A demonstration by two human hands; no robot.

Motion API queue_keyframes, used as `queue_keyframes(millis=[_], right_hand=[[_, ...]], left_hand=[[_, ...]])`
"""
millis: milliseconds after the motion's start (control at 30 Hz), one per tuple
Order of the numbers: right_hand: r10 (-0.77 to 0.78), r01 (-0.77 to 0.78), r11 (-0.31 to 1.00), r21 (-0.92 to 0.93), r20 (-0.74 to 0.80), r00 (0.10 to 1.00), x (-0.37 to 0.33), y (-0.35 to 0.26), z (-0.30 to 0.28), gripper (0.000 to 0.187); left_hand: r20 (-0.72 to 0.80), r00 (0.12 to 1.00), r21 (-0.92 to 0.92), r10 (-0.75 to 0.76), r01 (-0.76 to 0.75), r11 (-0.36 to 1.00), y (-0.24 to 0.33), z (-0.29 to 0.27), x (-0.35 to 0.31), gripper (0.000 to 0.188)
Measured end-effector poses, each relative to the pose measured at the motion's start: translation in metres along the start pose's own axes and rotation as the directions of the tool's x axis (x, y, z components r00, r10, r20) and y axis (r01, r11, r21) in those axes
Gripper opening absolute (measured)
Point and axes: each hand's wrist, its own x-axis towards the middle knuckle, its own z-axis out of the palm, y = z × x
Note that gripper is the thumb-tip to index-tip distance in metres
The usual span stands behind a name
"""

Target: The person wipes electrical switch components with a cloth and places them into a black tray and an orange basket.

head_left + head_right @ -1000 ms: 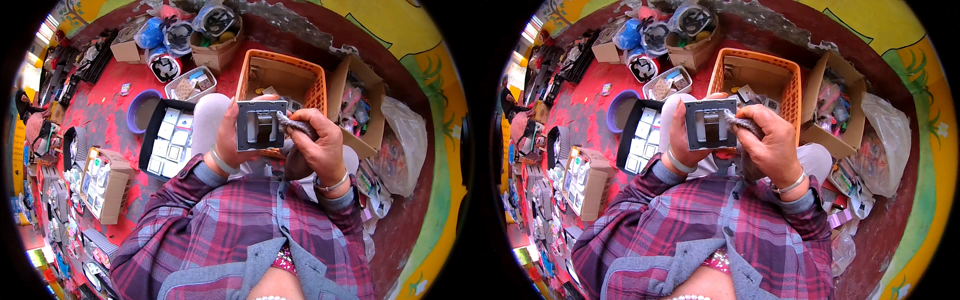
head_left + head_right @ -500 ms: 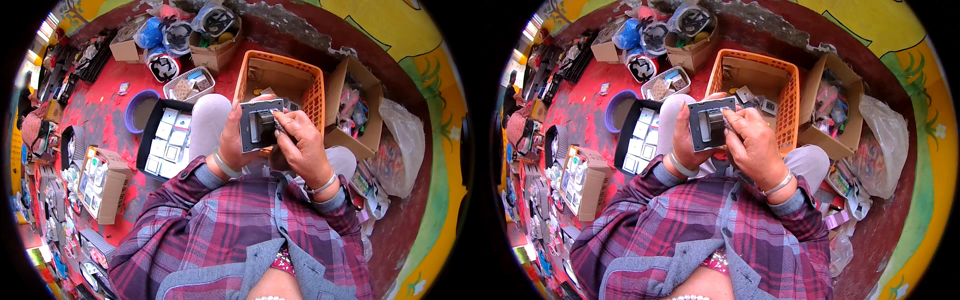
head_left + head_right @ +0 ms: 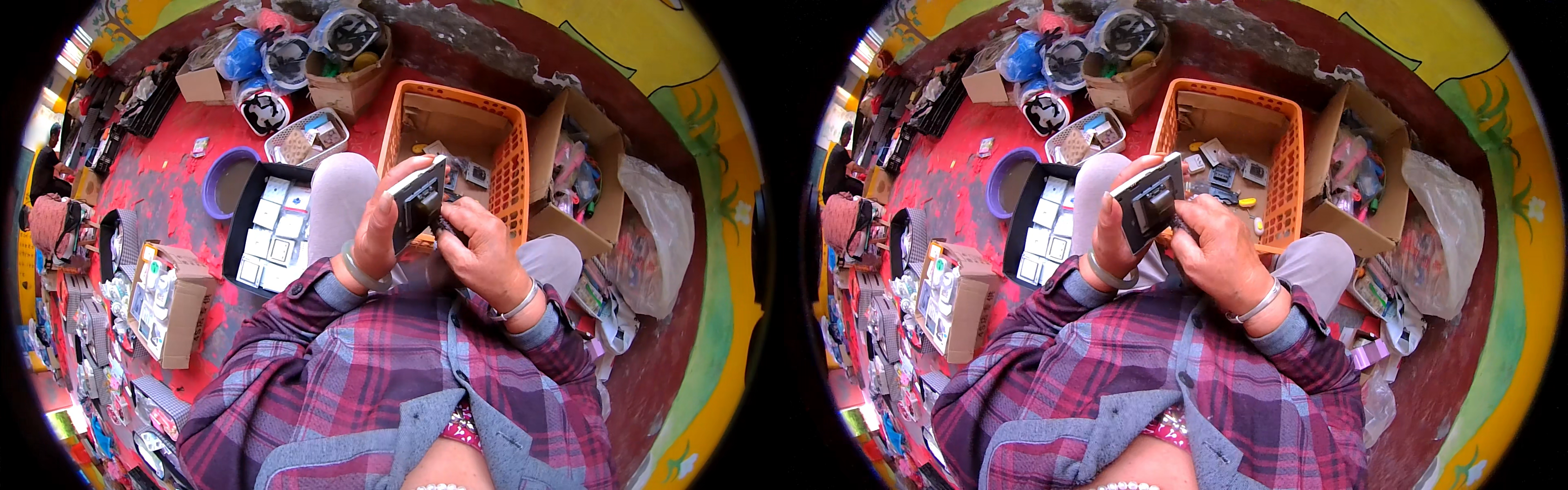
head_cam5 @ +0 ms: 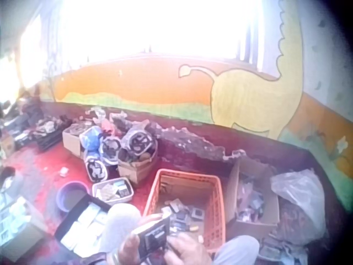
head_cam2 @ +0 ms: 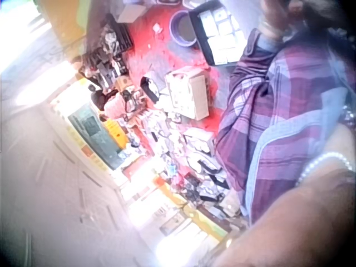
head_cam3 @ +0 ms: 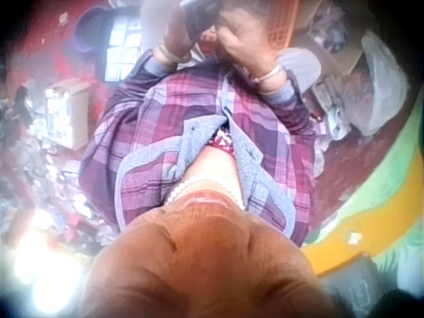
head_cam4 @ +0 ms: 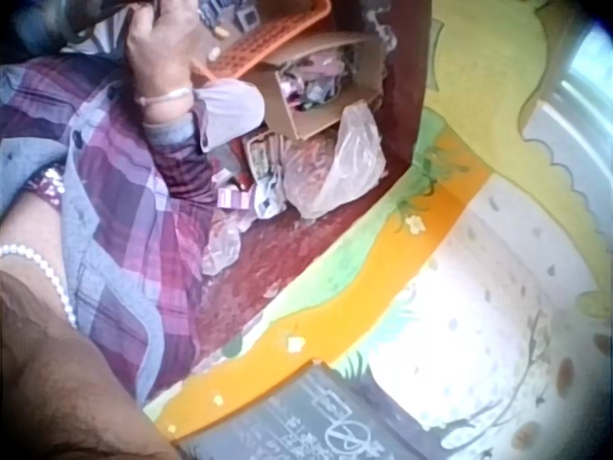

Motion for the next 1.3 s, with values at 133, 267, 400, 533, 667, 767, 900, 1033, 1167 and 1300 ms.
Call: queue_keyframes(millis=[133, 267, 400, 533, 667, 767, 900, 1033, 1167, 1300], right_hand=[[-0.021, 0.023, 0.994, -0.109, 0.014, 1.000, -0.002, 0.003, -0.001, 0.020], [0.096, -0.096, 0.995, -0.008, 0.082, 0.992, -0.002, 0.005, -0.011, 0.022], [-0.090, -0.208, 0.746, 0.632, 0.406, 0.909, 0.001, 0.014, -0.073, 0.023], [-0.184, 0.100, 0.506, 0.857, -0.006, 0.983, -0.012, 0.031, -0.089, 0.026], [-0.512, 0.113, 0.206, 0.972, 0.009, 0.859, -0.009, 0.029, -0.094, 0.022], [0.133, -0.147, 0.927, 0.344, 0.064, 0.989, 0.000, 0.011, -0.091, 0.017], [0.285, -0.201, 0.772, 0.603, -0.045, 0.958, -0.003, -0.006, -0.081, 0.019], [-0.015, -0.006, 0.879, 0.477, 0.040, 0.999, 0.001, -0.006, -0.059, 0.015], [-0.044, 0.068, 0.955, 0.289, -0.086, 0.995, -0.001, -0.016, -0.024, 0.018], [-0.006, 0.032, 0.989, 0.142, -0.185, 0.983, 0.001, -0.025, -0.005, 0.018]], left_hand=[[0.000, 0.999, -0.020, -0.054, 0.054, 0.998, -0.008, -0.002, 0.000, 0.084], [0.026, 0.986, -0.209, -0.162, 0.164, 0.964, -0.002, 0.005, 0.002, 0.078], [0.103, 0.968, -0.622, -0.230, 0.243, 0.745, 0.010, 0.001, 0.017, 0.075], [0.106, 0.968, -0.738, -0.227, 0.230, 0.635, 0.001, -0.009, 0.020, 0.075], [0.113, 0.961, -0.723, -0.251, 0.253, 0.643, 0.004, -0.003, 0.019, 0.073], [0.043, 0.967, -0.618, -0.252, 0.224, 0.753, 0.007, 0.002, 0.017, 0.073], [0.002, 0.974, -0.581, -0.225, 0.184, 0.793, 0.005, 0.005, 0.014, 0.070], [-0.054, 0.987, -0.499, -0.153, 0.106, 0.860, 0.010, 0.009, 0.016, 0.068], [-0.072, 0.993, -0.432, -0.095, 0.055, 0.900, 0.008, 0.011, 0.013, 0.073], [-0.133, 0.991, -0.150, 0.015, -0.035, 0.988, 0.006, 0.017, 0.012, 0.084]])
